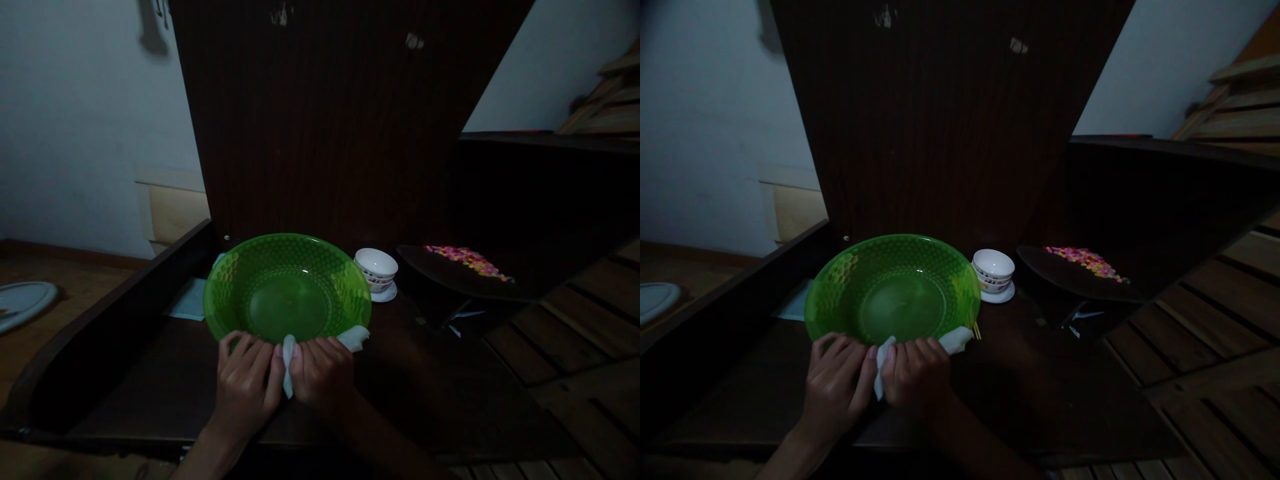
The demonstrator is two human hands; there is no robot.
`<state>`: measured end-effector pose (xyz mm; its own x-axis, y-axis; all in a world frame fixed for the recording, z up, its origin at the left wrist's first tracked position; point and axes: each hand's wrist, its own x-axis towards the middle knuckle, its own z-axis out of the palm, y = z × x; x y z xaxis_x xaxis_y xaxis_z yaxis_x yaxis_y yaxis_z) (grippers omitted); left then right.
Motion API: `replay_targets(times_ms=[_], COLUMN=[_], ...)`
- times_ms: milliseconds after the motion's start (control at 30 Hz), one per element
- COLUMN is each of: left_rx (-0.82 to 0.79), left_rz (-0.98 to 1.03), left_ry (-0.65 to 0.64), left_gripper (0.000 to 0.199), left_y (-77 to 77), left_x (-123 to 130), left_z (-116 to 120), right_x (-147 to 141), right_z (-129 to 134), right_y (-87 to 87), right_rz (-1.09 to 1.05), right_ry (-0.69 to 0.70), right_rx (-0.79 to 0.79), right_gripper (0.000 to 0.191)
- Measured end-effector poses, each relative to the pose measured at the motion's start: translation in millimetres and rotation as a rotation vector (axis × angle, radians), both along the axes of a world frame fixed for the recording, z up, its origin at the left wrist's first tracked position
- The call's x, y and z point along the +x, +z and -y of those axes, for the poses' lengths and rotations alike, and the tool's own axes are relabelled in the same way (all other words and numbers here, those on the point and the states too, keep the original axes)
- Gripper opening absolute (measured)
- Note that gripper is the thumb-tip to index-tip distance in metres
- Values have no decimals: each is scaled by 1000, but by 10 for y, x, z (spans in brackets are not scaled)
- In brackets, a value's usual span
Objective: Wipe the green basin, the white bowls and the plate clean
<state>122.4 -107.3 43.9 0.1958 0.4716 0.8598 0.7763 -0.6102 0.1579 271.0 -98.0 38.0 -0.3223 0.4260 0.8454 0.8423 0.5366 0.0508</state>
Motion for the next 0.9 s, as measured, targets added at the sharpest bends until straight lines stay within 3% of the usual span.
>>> replay_targets(times_ms=[333,633,767,900], left_rx=[-34,-47,-65,-19], left_rz=[13,48,81,102], left_ry=[-84,-164,-189,-99], left_gripper=[27,25,25,21], left_y=[36,74,54,22], left_x=[-148,-493,-566,-535], left_z=[-125,-224,-272,-265], right_x=[151,789,823,688], right_z=[-72,-437,-478,-384], right_y=[31,37,9,3], right_rz=[106,123,64,57], right_ry=[90,380,347,269], right_rx=[46,11,5,5], right_gripper=[38,36,38,39])
